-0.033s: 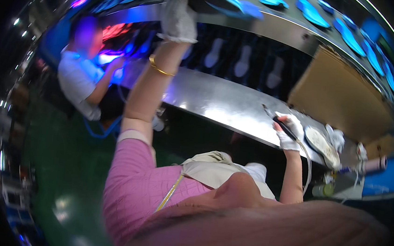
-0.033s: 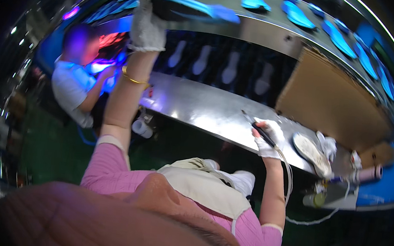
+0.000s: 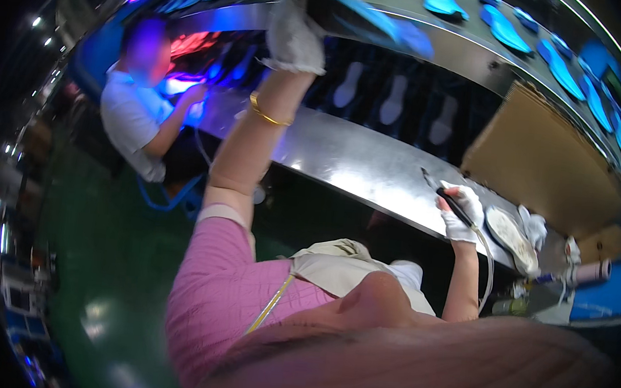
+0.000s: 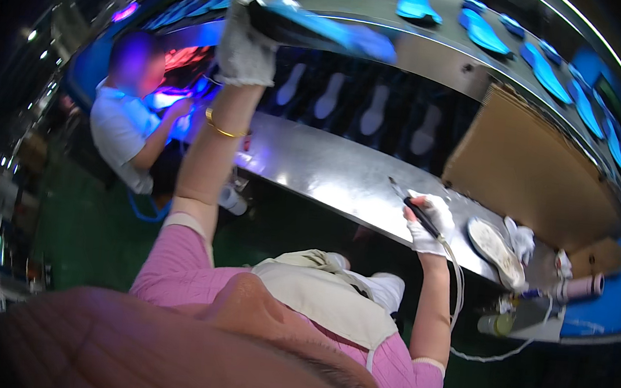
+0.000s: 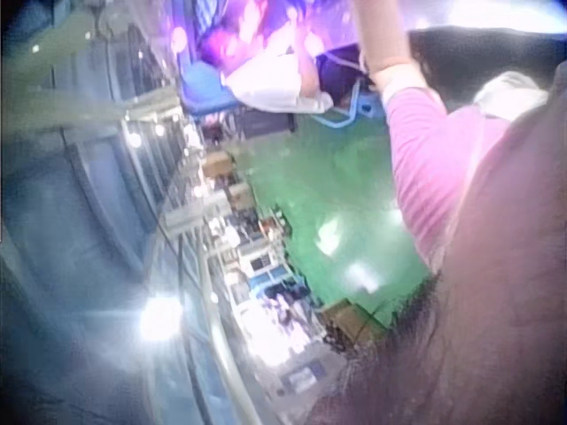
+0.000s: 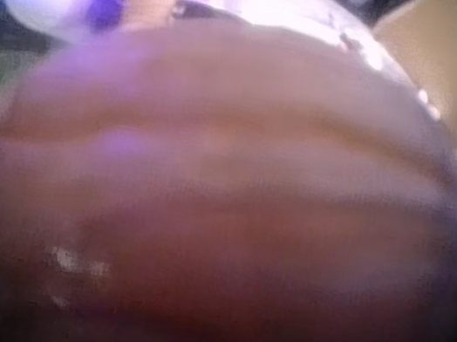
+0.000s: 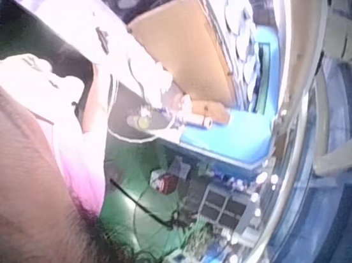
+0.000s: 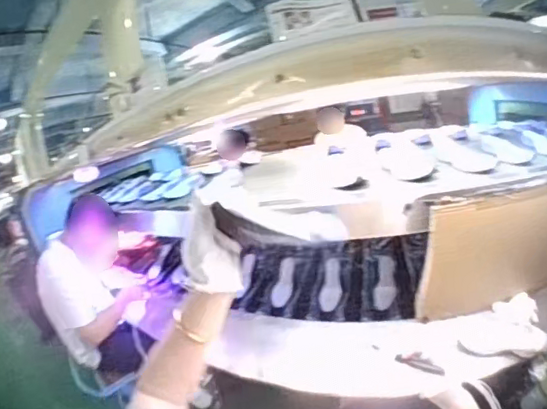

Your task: The person takes shoe soles from an overhead conveyor one by one and applies adhesive across each sole using a handheld brush applicator.

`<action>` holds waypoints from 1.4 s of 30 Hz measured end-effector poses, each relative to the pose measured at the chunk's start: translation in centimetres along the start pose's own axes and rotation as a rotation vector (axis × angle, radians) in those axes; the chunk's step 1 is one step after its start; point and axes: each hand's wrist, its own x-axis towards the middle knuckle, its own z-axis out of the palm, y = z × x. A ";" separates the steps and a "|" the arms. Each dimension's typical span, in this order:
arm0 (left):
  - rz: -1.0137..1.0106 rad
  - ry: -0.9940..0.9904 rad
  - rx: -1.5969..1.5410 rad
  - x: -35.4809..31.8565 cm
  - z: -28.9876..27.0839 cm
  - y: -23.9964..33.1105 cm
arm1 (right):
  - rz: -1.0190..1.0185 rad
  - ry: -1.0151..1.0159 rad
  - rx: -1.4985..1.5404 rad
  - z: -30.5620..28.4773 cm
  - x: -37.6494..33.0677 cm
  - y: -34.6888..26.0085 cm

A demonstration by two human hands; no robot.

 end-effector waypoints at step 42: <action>-1.052 0.403 -0.196 -22.2 -5.9 -7.4 | 0.032 -0.280 0.261 10.7 -1.6 -3.2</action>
